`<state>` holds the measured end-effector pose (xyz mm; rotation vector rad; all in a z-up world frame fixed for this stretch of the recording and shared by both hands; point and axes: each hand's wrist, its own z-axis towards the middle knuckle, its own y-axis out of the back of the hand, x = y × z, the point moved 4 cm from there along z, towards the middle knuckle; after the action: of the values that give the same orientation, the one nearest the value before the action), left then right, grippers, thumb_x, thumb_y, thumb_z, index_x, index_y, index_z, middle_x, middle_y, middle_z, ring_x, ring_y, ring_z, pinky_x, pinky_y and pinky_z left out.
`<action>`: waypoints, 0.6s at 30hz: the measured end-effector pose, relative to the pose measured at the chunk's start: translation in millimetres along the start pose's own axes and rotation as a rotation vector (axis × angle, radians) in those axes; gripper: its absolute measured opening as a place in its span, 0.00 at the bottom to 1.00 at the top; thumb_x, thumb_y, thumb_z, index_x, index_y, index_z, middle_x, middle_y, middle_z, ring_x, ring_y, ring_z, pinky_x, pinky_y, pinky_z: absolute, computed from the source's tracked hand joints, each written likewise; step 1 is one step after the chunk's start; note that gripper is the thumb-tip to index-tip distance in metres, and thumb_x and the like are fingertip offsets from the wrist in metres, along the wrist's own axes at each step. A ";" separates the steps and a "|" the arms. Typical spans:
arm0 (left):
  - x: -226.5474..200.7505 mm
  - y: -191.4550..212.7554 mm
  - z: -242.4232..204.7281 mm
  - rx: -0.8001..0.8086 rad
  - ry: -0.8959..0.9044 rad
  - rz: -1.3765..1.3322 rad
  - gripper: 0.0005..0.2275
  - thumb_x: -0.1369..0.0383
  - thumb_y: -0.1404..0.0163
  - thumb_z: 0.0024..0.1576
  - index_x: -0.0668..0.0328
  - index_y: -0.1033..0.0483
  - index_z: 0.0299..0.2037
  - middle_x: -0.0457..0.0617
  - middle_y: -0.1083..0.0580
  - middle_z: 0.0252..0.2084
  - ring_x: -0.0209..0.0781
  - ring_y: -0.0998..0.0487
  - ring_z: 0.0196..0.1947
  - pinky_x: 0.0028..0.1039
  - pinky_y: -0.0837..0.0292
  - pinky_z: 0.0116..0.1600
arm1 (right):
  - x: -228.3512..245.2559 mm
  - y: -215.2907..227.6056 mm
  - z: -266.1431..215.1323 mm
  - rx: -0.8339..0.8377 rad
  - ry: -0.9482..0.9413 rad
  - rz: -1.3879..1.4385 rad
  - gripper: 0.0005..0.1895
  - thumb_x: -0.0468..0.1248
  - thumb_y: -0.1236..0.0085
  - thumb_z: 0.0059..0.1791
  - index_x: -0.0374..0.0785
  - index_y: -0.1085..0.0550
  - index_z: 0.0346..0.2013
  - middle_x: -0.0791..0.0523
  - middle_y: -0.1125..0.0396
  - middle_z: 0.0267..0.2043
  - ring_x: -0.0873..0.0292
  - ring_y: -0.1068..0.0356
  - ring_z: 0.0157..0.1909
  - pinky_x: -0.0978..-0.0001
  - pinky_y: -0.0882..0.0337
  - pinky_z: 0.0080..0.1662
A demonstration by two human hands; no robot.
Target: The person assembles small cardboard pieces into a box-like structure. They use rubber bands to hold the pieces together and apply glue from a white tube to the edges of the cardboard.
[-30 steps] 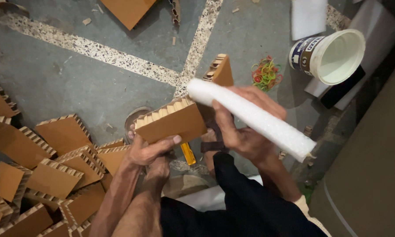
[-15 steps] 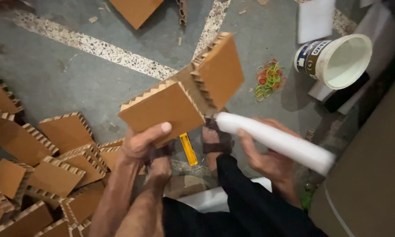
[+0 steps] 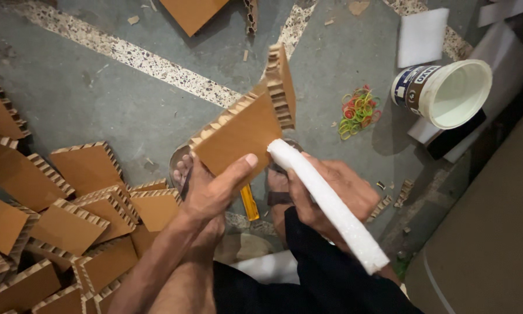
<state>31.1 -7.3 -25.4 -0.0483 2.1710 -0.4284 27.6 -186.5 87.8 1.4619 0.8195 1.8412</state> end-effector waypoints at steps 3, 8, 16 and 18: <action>8.8 -7.3 1.5 0.040 0.077 0.051 0.16 0.67 0.45 0.58 0.68 0.25 0.54 0.51 0.22 0.45 0.37 0.20 0.44 0.28 0.20 0.47 | -5.2 -3.8 3.3 -0.028 -0.046 0.039 0.11 0.30 0.33 0.49 0.27 0.22 0.44 0.47 0.24 0.39 0.54 0.21 0.38 0.66 0.22 0.40; 14.4 -12.8 -1.7 0.039 0.058 0.081 0.17 0.68 0.45 0.58 0.69 0.26 0.56 0.51 0.21 0.49 0.36 0.20 0.47 0.28 0.21 0.52 | -12.3 -10.3 21.0 -0.031 0.026 0.041 0.11 0.31 0.32 0.49 0.26 0.22 0.42 0.47 0.24 0.39 0.54 0.22 0.36 0.66 0.22 0.39; 15.2 -15.5 -1.8 0.004 0.069 0.013 0.17 0.71 0.46 0.58 0.70 0.27 0.56 0.50 0.22 0.47 0.35 0.21 0.44 0.27 0.22 0.49 | -10.5 -6.4 41.1 -0.007 0.044 0.102 0.09 0.30 0.34 0.53 0.26 0.22 0.45 0.47 0.24 0.43 0.55 0.21 0.40 0.68 0.21 0.41; 14.7 -14.2 -1.7 0.019 0.045 0.007 0.16 0.71 0.46 0.58 0.70 0.26 0.55 0.50 0.22 0.47 0.34 0.21 0.44 0.26 0.22 0.49 | -10.8 -5.9 39.0 0.004 0.060 0.132 0.10 0.29 0.33 0.50 0.26 0.22 0.43 0.47 0.24 0.39 0.55 0.21 0.38 0.68 0.21 0.39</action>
<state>19.2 -22.9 -31.3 -0.0207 2.2100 -0.4493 68.4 -188.3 84.1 1.5010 0.7718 1.9910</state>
